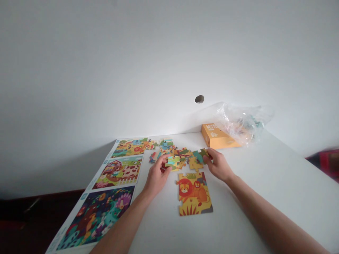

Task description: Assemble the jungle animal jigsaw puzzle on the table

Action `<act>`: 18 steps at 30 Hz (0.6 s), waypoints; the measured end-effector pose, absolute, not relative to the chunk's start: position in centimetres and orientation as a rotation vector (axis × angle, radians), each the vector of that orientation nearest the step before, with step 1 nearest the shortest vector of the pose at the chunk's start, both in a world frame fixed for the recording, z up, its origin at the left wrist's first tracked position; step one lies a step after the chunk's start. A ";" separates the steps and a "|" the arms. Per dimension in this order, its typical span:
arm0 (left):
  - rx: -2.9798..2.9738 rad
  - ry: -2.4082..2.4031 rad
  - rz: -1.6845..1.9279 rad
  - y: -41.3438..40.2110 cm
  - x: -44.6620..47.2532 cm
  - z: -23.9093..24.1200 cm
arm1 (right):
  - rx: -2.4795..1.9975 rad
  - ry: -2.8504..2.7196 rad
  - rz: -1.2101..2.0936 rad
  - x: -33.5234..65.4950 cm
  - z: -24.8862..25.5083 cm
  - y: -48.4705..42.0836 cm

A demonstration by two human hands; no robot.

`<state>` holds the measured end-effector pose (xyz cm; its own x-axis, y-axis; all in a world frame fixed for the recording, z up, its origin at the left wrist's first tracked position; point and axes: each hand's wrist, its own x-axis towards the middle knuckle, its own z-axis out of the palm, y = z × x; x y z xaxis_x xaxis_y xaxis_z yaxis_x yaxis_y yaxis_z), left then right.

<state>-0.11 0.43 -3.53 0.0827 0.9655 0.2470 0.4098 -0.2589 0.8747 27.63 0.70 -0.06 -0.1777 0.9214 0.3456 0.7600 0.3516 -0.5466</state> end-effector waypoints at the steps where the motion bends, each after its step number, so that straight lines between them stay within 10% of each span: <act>1: 1.738 1.365 1.152 0.4 -0.1 -3.6 | -1.527 -1.948 0.279 28.2 0.0 1.0; 18: 1.733 1.348 1.178 0.6 -0.2 -4.0 | -2.317 -1.743 0.047 30.9 -0.7 2.1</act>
<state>-0.20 0.56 -3.97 0.0727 0.9620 0.2632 0.3894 -0.2703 0.8805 30.90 2.13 -0.66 0.2874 0.9505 0.1186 0.9427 -0.2587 -0.2107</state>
